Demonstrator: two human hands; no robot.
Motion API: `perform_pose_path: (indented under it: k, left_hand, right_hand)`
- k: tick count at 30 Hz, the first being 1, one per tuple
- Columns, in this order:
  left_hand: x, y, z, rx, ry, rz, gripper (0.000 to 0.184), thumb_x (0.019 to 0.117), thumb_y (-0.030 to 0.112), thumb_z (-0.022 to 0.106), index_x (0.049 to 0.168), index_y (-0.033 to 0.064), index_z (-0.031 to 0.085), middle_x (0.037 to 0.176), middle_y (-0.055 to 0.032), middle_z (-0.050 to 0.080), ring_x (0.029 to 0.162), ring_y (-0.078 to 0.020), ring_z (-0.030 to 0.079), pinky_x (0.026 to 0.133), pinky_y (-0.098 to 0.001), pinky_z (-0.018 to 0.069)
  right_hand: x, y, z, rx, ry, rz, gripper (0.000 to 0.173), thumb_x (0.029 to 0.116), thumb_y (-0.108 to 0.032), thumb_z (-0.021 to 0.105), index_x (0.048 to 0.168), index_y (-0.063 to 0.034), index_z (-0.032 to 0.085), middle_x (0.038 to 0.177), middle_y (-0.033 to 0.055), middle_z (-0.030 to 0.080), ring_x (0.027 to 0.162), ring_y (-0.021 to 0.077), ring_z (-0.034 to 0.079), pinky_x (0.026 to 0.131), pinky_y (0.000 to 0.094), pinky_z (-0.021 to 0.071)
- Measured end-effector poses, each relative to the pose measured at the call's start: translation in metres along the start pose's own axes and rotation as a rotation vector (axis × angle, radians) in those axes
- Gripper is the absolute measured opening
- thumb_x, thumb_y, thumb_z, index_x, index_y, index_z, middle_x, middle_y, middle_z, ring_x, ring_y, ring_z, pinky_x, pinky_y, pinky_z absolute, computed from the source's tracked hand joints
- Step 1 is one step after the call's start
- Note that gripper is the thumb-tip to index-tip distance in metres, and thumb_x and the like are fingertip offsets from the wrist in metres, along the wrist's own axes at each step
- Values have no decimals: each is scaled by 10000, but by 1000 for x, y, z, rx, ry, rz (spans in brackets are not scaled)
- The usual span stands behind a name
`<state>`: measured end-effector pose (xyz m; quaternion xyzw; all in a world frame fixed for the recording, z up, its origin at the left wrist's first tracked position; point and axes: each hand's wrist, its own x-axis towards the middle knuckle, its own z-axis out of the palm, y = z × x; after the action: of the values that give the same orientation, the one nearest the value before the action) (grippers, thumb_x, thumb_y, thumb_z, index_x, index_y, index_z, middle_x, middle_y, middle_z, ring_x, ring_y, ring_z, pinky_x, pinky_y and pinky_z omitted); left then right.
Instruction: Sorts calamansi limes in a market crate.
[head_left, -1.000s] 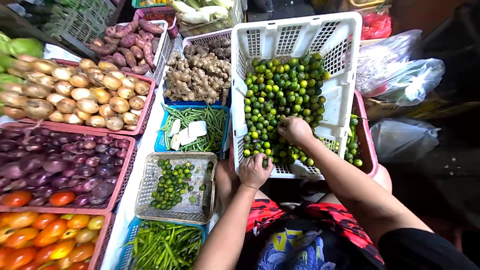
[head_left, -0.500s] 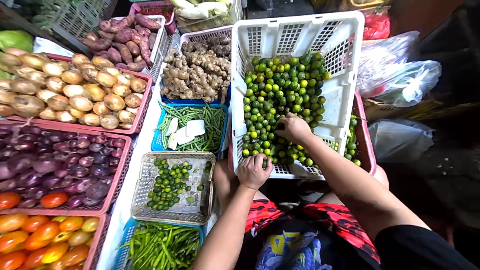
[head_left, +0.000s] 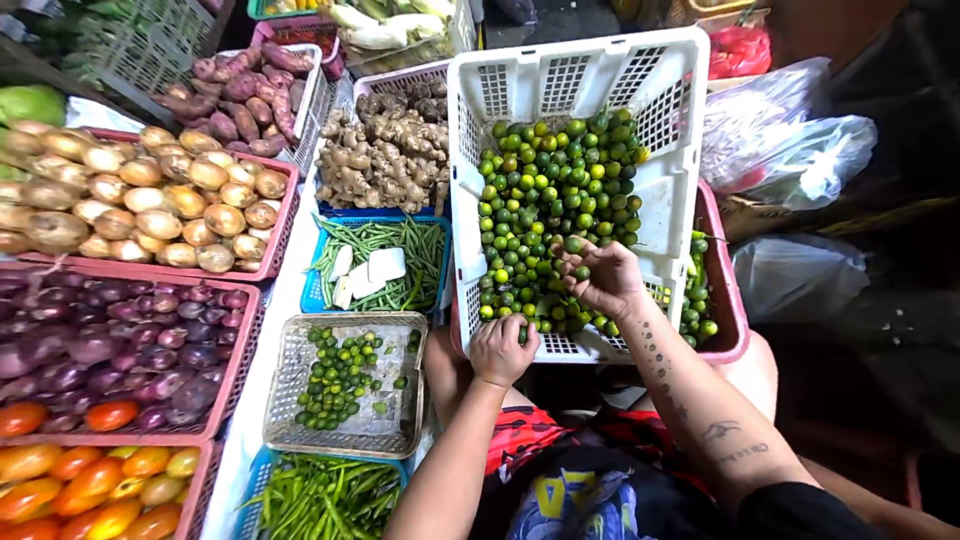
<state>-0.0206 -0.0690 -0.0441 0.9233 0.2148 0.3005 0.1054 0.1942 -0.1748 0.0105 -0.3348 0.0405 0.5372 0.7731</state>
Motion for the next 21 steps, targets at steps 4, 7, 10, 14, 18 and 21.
perform_pose_path:
  k: [4,7,10,14,18,21]
  left_hand:
    - [0,0,0,-8,-23,-7,233,930,343,614,872,152,732,814,-9,753,752,-163,732,698,-339,601]
    - [1,0,-1,-2,-23,-8,229,929,341,617,868,153,733,811,-6,752,750,-159,731,699,-335,599]
    - [1,1,0,5,-22,-6,234,935,344,611,871,156,736,805,-5,751,746,-157,730,690,-328,596]
    - [1,0,0,3,-6,3,238,934,343,606,850,159,730,801,-4,748,745,-160,729,688,-329,596]
    - [0,0,0,10,-15,11,236,931,341,605,843,161,730,801,-2,748,746,-158,727,689,-333,596]
    - [1,-1,0,11,-7,15,234,928,340,606,838,162,730,786,1,742,731,-153,721,682,-326,591]
  right_hand:
    - [35,2,10,-645,284,-189,252,1006,-286,520,1151,-115,636,998,64,674,694,157,623,571,320,526]
    - [55,8,28,-1638,450,-171,424,981,-485,651,1197,-123,703,1053,147,730,953,336,706,808,578,566]
    - [64,18,37,-1980,498,-18,463,979,-527,615,1199,-129,703,1098,188,727,1057,409,700,833,649,546]
    - [34,5,8,-1126,307,-130,333,1015,-398,545,1237,-167,632,973,70,678,693,192,617,587,386,520]
    - [41,-6,12,-761,233,2,329,1053,-420,478,1247,-176,585,1097,45,723,685,176,652,563,330,528]
    - [69,5,34,-1385,307,-197,349,1029,-420,609,1167,-112,700,1009,102,718,819,238,687,730,461,575]
